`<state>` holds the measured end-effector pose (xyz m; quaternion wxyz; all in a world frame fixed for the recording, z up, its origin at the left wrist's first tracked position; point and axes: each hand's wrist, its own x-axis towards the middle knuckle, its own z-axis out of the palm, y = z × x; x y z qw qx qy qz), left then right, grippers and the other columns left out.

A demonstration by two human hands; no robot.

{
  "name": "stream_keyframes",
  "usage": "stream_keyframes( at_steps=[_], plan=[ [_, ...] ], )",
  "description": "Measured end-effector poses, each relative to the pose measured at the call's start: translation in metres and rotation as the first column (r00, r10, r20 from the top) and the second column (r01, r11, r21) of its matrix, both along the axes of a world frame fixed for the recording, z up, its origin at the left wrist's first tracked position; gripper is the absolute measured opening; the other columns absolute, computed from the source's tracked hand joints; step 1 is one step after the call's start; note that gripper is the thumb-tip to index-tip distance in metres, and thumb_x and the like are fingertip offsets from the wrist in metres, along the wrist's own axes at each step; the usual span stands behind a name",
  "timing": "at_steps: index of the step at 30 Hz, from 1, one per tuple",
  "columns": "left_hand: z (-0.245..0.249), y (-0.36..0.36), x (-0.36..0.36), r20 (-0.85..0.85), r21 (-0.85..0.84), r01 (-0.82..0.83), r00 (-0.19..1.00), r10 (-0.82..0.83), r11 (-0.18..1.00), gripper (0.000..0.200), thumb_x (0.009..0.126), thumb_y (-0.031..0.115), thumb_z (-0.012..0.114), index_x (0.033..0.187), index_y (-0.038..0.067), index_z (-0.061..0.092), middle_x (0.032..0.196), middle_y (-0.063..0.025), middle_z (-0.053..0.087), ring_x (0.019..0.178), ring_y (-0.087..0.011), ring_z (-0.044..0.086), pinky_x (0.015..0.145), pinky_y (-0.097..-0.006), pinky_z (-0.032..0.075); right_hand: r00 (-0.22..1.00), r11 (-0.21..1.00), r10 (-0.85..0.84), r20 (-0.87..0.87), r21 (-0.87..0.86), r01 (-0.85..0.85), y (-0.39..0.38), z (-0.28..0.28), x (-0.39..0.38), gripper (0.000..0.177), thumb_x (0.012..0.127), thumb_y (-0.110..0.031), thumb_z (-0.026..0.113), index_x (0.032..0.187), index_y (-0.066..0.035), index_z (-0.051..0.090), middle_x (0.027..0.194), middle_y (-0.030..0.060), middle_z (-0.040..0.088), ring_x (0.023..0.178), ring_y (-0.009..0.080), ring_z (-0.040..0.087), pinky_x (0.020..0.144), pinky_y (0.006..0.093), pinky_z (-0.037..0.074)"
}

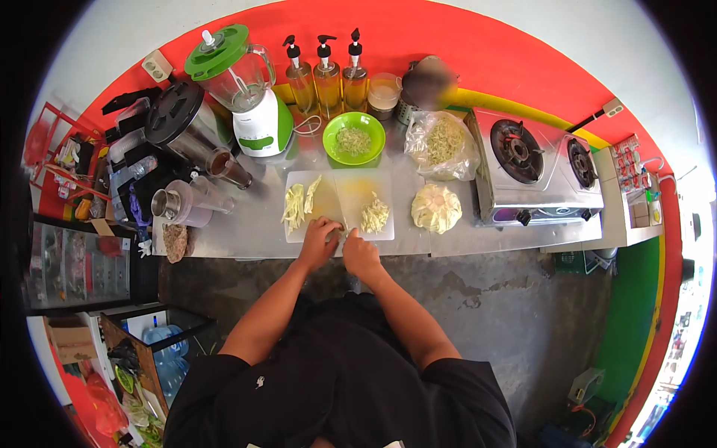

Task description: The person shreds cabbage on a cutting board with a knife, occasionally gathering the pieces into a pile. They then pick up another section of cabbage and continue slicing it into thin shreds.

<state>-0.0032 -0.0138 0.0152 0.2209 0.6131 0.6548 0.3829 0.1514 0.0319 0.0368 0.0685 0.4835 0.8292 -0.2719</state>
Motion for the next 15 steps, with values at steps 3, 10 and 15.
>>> stream_keyframes(
  at_steps=[3,10,15],
  plan=[
    [-0.004,0.002,0.0,0.014,-0.007,-0.007,1.0,0.007,1.0,0.02,0.082,0.005,0.068,0.102,0.008,0.07,0.1,-0.0113,0.061,0.098,-0.0342,0.055,0.089,-0.043,0.045,1.0,1.0,0.0,0.003,0.006,0.0,-0.002,-0.001,0.001,0.032,0.097,-0.022,0.053,0.11,0.007,0.045,0.093,0.0307,0.07,0.088,0.0479,0.07,0.079,0.0544,0.057],
    [-0.005,0.001,0.0,0.065,0.007,-0.029,0.997,0.028,1.0,0.019,0.081,0.004,0.069,0.1,0.007,0.07,0.097,-0.0113,0.061,0.099,-0.0347,0.055,0.09,-0.0432,0.045,0.999,0.999,-0.047,-0.013,-0.026,0.046,-0.007,0.006,-0.007,0.033,0.095,-0.019,0.054,0.112,0.008,0.044,0.094,0.032,0.069,0.09,0.0482,0.07,0.08,0.0536,0.057],
    [-0.003,0.001,0.0,0.091,0.019,-0.033,0.995,0.031,0.999,0.018,0.081,0.004,0.068,0.099,0.007,0.07,0.098,-0.0114,0.062,0.1,-0.0343,0.056,0.09,-0.0429,0.045,1.0,0.999,-0.005,0.024,-0.04,0.006,-0.006,0.008,-0.001,0.033,0.095,-0.016,0.053,0.113,0.009,0.042,0.095,0.0336,0.069,0.091,0.0488,0.07,0.081,0.0534,0.057]
  ],
)
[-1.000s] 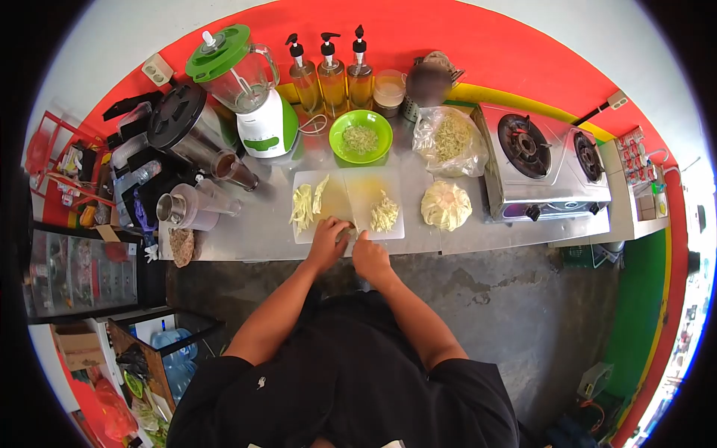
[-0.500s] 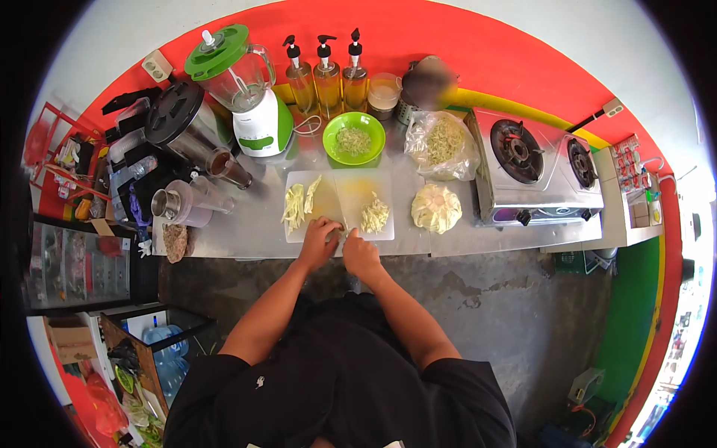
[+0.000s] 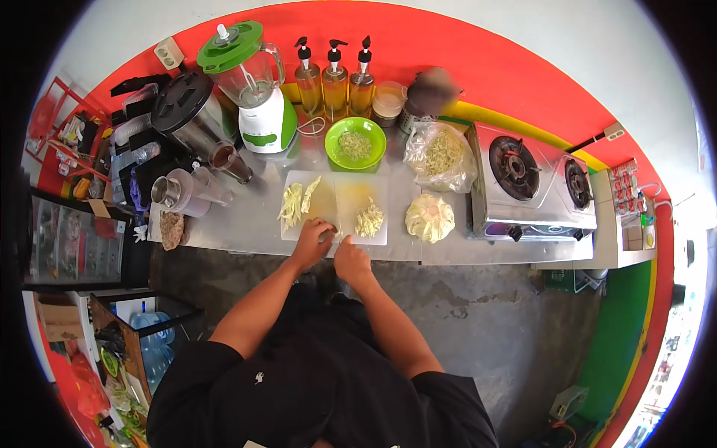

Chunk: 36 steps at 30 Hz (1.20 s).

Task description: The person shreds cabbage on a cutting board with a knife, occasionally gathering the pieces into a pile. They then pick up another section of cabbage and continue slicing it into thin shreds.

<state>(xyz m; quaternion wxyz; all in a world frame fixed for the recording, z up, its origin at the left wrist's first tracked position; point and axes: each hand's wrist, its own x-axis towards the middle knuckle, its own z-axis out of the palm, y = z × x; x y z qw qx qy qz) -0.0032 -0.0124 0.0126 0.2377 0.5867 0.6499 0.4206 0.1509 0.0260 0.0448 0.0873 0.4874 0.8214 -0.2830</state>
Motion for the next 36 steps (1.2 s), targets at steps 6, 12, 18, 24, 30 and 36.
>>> stream_keyframes(
  at_steps=[6,12,18,24,30,36],
  plan=[
    [-0.005,-0.004,-0.001,0.038,-0.011,-0.006,0.999,0.006,1.0,0.018,0.081,0.005,0.069,0.099,0.007,0.071,0.099,-0.0109,0.063,0.101,-0.0339,0.056,0.091,-0.0424,0.045,0.997,0.997,-0.08,0.004,-0.024,0.08,-0.01,-0.001,-0.013,0.031,0.096,-0.016,0.05,0.113,0.008,0.043,0.097,0.035,0.068,0.093,0.0501,0.069,0.083,0.0556,0.055],
    [-0.01,-0.001,-0.005,0.04,0.016,0.015,0.999,-0.015,1.0,0.017,0.081,0.003,0.068,0.098,0.007,0.071,0.099,-0.0109,0.063,0.101,-0.0342,0.055,0.091,-0.0422,0.045,0.994,0.996,-0.086,0.06,-0.034,0.088,-0.002,0.005,-0.014,0.033,0.096,-0.018,0.05,0.115,0.007,0.042,0.1,0.0357,0.068,0.096,0.0505,0.068,0.084,0.0557,0.055],
    [-0.005,-0.004,-0.01,0.07,0.03,0.045,0.996,-0.047,0.999,0.019,0.082,0.003,0.068,0.1,0.007,0.071,0.099,-0.0114,0.062,0.101,-0.0345,0.055,0.089,-0.0429,0.045,0.989,0.995,-0.088,0.12,-0.027,0.092,-0.015,0.006,-0.018,0.033,0.097,-0.018,0.049,0.116,0.008,0.042,0.101,0.0362,0.068,0.097,0.0509,0.068,0.086,0.0559,0.054],
    [-0.004,-0.003,-0.016,0.072,0.056,0.11,0.991,-0.114,0.992,0.019,0.083,0.002,0.066,0.1,0.006,0.07,0.101,-0.0126,0.061,0.101,-0.0356,0.055,0.089,-0.0434,0.045,0.982,0.985,-0.157,0.109,-0.058,0.163,-0.004,0.013,-0.026,0.034,0.098,-0.021,0.049,0.117,0.007,0.042,0.102,0.0363,0.067,0.1,0.0504,0.067,0.087,0.0549,0.054],
    [-0.007,-0.002,-0.015,0.072,0.04,0.102,0.992,-0.104,0.994,0.02,0.082,0.002,0.067,0.102,0.006,0.069,0.1,-0.0123,0.06,0.099,-0.0358,0.054,0.089,-0.0436,0.045,0.972,0.979,-0.17,0.163,-0.084,0.185,-0.017,0.017,-0.025,0.033,0.099,-0.022,0.049,0.114,0.006,0.043,0.104,0.0353,0.068,0.101,0.0505,0.067,0.088,0.0561,0.053],
    [-0.012,0.0,-0.016,0.057,0.087,0.12,0.991,-0.125,0.989,0.023,0.079,0.002,0.068,0.102,0.005,0.069,0.099,-0.0127,0.06,0.099,-0.0355,0.055,0.088,-0.0439,0.045,0.956,0.961,-0.252,0.152,-0.078,0.266,-0.006,0.019,-0.036,0.032,0.093,-0.01,0.055,0.12,0.005,0.044,0.103,0.0306,0.07,0.101,0.0459,0.069,0.09,0.0517,0.055]
  ],
)
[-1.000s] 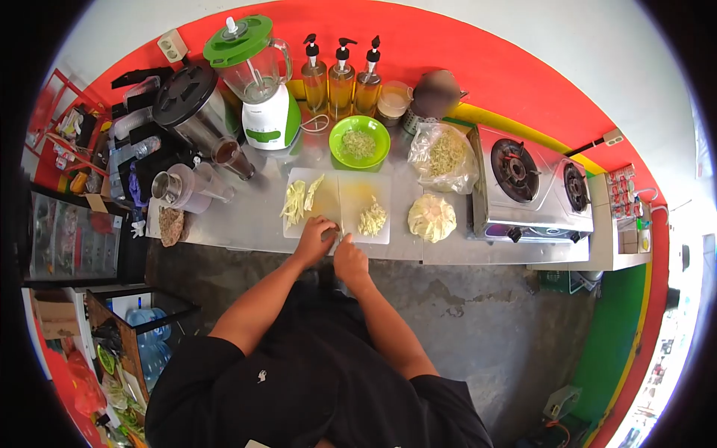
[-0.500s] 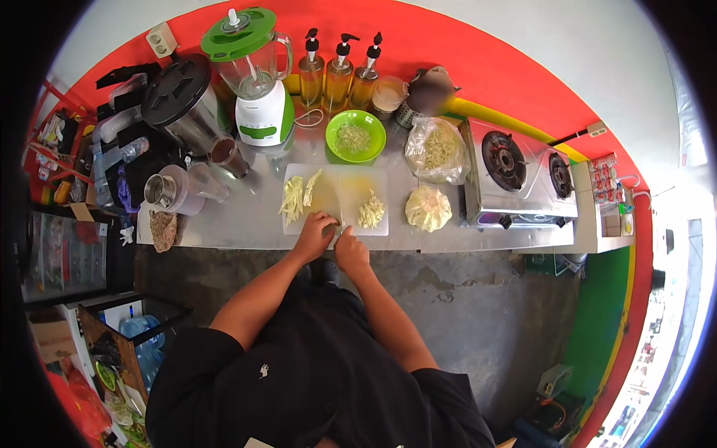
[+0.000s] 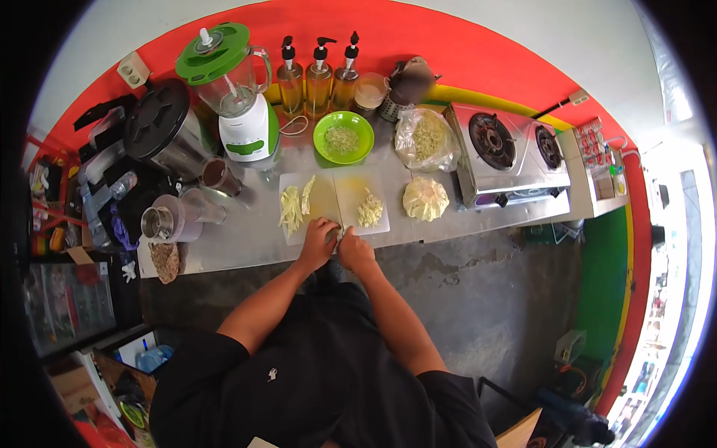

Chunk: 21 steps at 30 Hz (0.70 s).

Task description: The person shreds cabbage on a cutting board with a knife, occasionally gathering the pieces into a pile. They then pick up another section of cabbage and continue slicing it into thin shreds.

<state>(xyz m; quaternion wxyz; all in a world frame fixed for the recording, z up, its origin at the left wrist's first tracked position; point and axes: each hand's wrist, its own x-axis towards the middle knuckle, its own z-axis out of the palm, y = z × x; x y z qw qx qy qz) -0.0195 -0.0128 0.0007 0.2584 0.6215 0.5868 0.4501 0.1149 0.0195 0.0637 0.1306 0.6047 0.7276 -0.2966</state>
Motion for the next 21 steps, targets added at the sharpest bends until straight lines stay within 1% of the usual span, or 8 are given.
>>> stream_keyframes(
  at_steps=[5,8,10,12,15,17,20,21],
  plan=[
    [-0.009,0.001,0.003,-0.003,0.005,-0.013,1.0,0.013,1.0,0.025,0.078,0.002,0.068,0.102,0.005,0.069,0.099,-0.013,0.06,0.099,-0.0355,0.055,0.088,-0.0444,0.046,0.997,0.999,0.045,0.06,-0.029,-0.043,-0.021,-0.003,0.008,0.031,0.097,-0.015,0.05,0.12,0.004,0.044,0.104,0.0309,0.07,0.101,0.0457,0.069,0.088,0.0521,0.055],
    [-0.003,-0.002,0.001,0.017,-0.029,-0.02,1.0,0.02,0.999,0.024,0.079,0.002,0.068,0.103,0.004,0.069,0.1,-0.0129,0.061,0.102,-0.0351,0.055,0.091,-0.0433,0.045,0.997,0.999,0.043,0.056,0.01,-0.044,-0.019,-0.009,0.003,0.031,0.098,-0.018,0.049,0.119,0.005,0.045,0.105,0.0313,0.07,0.101,0.0456,0.069,0.087,0.0522,0.055],
    [0.0,-0.003,-0.004,0.029,-0.047,-0.004,1.0,0.005,0.999,0.023,0.08,0.002,0.068,0.103,0.003,0.069,0.101,-0.0127,0.061,0.104,-0.0347,0.055,0.094,-0.0421,0.044,1.0,0.999,-0.006,0.021,0.053,0.005,-0.009,-0.01,-0.003,0.031,0.097,-0.016,0.051,0.119,0.005,0.044,0.105,0.0315,0.07,0.102,0.0454,0.069,0.088,0.0519,0.055],
    [0.002,-0.003,-0.007,0.046,-0.038,0.051,0.998,-0.05,0.998,0.023,0.08,0.003,0.068,0.104,0.003,0.069,0.103,-0.0127,0.062,0.105,-0.0344,0.055,0.095,-0.042,0.044,1.0,0.999,0.01,-0.005,0.035,-0.01,0.0,-0.008,-0.002,0.031,0.097,-0.016,0.051,0.119,0.004,0.045,0.105,0.0316,0.07,0.102,0.0454,0.069,0.089,0.0521,0.055],
    [0.002,-0.004,-0.006,0.02,-0.007,0.06,0.998,-0.06,0.998,0.023,0.08,0.003,0.067,0.103,0.004,0.069,0.101,-0.0137,0.06,0.102,-0.0357,0.055,0.092,-0.0439,0.045,0.999,0.999,0.037,-0.01,0.018,-0.037,-0.004,-0.005,0.005,0.03,0.097,-0.016,0.049,0.118,0.004,0.045,0.105,0.032,0.069,0.102,0.0459,0.069,0.089,0.0524,0.055],
    [-0.002,-0.004,-0.003,0.006,-0.014,0.034,0.999,-0.034,0.999,0.023,0.08,0.003,0.069,0.103,0.004,0.069,0.102,-0.0133,0.061,0.104,-0.0353,0.055,0.093,-0.043,0.045,0.998,0.998,0.059,-0.001,0.025,-0.059,-0.014,-0.005,0.009,0.029,0.097,-0.016,0.047,0.118,0.004,0.045,0.105,0.0323,0.069,0.102,0.0463,0.069,0.089,0.0526,0.055],
    [-0.008,-0.003,0.0,-0.017,-0.03,-0.001,1.0,0.0,1.0,0.024,0.08,0.004,0.07,0.104,0.004,0.069,0.102,-0.0129,0.062,0.105,-0.035,0.056,0.094,-0.0422,0.045,1.0,1.0,0.007,-0.011,0.008,-0.007,-0.022,-0.014,0.008,0.029,0.097,-0.016,0.047,0.118,0.004,0.045,0.105,0.0329,0.069,0.102,0.0469,0.068,0.089,0.0532,0.055],
    [-0.006,-0.003,0.001,-0.022,-0.033,-0.014,1.0,0.013,0.999,0.024,0.08,0.005,0.07,0.104,0.004,0.07,0.102,-0.0129,0.062,0.105,-0.0351,0.056,0.094,-0.0423,0.045,0.998,1.0,-0.024,-0.066,0.004,0.024,-0.019,-0.018,0.007,0.032,0.098,-0.02,0.048,0.117,0.006,0.044,0.105,0.035,0.068,0.102,0.0491,0.067,0.089,0.0551,0.053]
  ],
)
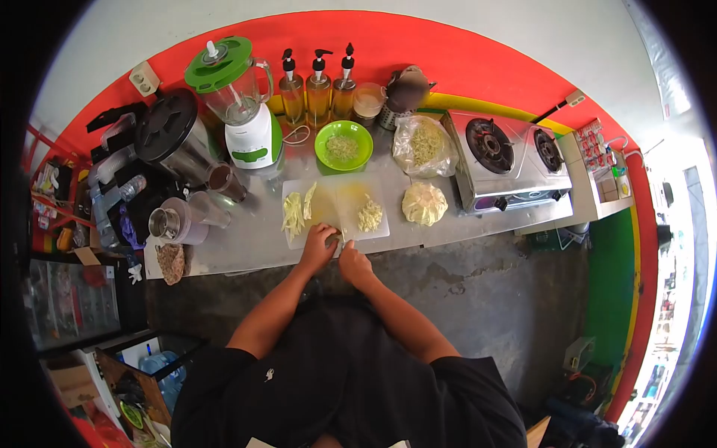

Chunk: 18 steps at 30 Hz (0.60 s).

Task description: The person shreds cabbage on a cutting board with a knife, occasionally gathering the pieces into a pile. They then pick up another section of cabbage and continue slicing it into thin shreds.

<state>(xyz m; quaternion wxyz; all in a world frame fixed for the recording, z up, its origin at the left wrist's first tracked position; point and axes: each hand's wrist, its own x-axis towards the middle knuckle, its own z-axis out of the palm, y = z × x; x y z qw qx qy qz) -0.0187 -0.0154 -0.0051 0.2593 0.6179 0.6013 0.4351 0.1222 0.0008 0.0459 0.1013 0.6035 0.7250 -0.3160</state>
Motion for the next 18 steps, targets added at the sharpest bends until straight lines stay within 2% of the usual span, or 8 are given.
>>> stream_keyframes(
  at_steps=[2,4,5,8,10,13,16,18],
  plan=[
    [0.004,-0.002,0.0,-0.008,0.001,0.006,1.0,-0.006,1.0,0.024,0.08,0.005,0.07,0.104,0.004,0.07,0.102,-0.0129,0.062,0.105,-0.0352,0.056,0.093,-0.0423,0.045,0.997,0.999,-0.048,-0.068,-0.01,0.047,0.005,-0.007,0.001,0.037,0.098,-0.025,0.049,0.115,0.007,0.044,0.104,0.0371,0.066,0.102,0.0512,0.066,0.089,0.057,0.052],
    [0.004,-0.003,0.0,-0.022,0.002,0.027,0.999,-0.027,1.0,0.024,0.08,0.006,0.07,0.104,0.004,0.07,0.102,-0.0129,0.062,0.105,-0.0353,0.056,0.093,-0.0423,0.045,0.998,0.999,0.007,-0.061,0.049,-0.004,0.014,-0.002,0.001,0.03,0.098,-0.018,0.049,0.118,0.004,0.045,0.102,0.0319,0.069,0.099,0.0474,0.069,0.087,0.0541,0.055],
    [0.004,-0.003,0.002,-0.047,0.024,0.011,0.999,-0.01,1.0,0.024,0.08,0.006,0.069,0.105,0.005,0.07,0.102,-0.0129,0.061,0.103,-0.0356,0.056,0.092,-0.0428,0.046,0.997,0.999,-0.014,-0.076,0.049,0.018,0.014,0.001,0.004,0.03,0.098,-0.018,0.049,0.118,0.004,0.045,0.102,0.0319,0.069,0.099,0.0474,0.069,0.087,0.0541,0.055],
    [0.009,-0.006,0.007,-0.103,0.05,-0.003,0.995,0.008,0.999,0.023,0.082,0.006,0.069,0.106,0.006,0.07,0.101,-0.0127,0.06,0.101,-0.0353,0.055,0.09,-0.0432,0.046,0.994,0.996,0.068,-0.091,0.06,-0.062,0.018,0.001,0.016,0.03,0.098,-0.019,0.049,0.117,0.003,0.045,0.101,0.0316,0.07,0.096,0.0477,0.07,0.085,0.054,0.056],
    [0.013,-0.007,0.009,-0.126,0.056,-0.025,0.992,0.032,0.998,0.023,0.084,0.007,0.068,0.106,0.006,0.071,0.1,-0.0126,0.06,0.1,-0.0347,0.055,0.089,-0.0432,0.046,0.995,0.996,0.049,-0.09,0.075,-0.042,0.012,-0.005,0.025,0.035,0.098,-0.028,0.05,0.114,0.003,0.046,0.098,0.0339,0.069,0.095,0.0508,0.068,0.087,0.0572,0.053],
    [0.014,-0.006,0.014,-0.157,0.072,-0.055,0.985,0.066,0.996,0.022,0.087,0.01,0.068,0.108,0.008,0.073,0.098,-0.0116,0.06,0.096,-0.0332,0.056,0.086,-0.0427,0.046,0.997,0.997,0.035,-0.074,0.074,-0.03,0.019,-0.007,0.039,0.034,0.098,-0.028,0.051,0.113,0.002,0.047,0.097,0.0332,0.069,0.094,0.0507,0.068,0.087,0.0572,0.053],
    [0.015,-0.001,0.013,-0.2,0.079,-0.036,0.978,0.052,0.996,0.02,0.089,0.012,0.066,0.108,0.01,0.075,0.096,-0.0104,0.059,0.093,-0.032,0.056,0.083,-0.0423,0.047,0.996,0.994,-0.043,-0.084,0.098,0.051,0.029,-0.009,0.045,0.034,0.098,-0.029,0.052,0.111,0.003,0.049,0.097,0.0325,0.069,0.094,0.0504,0.068,0.086,0.057,0.054],
    [0.019,0.003,0.009,-0.284,0.002,0.056,0.957,-0.053,0.998,0.028,0.091,0.011,0.065,0.118,0.012,0.071,0.1,-0.0106,0.059,0.094,-0.0316,0.055,0.084,-0.042,0.047,0.994,0.995,-0.008,-0.108,0.102,0.02,0.034,-0.007,0.05,0.034,0.098,-0.029,0.053,0.11,0.003,0.049,0.098,0.0322,0.069,0.094,0.05,0.068,0.085,0.0571,0.054]
  ],
)
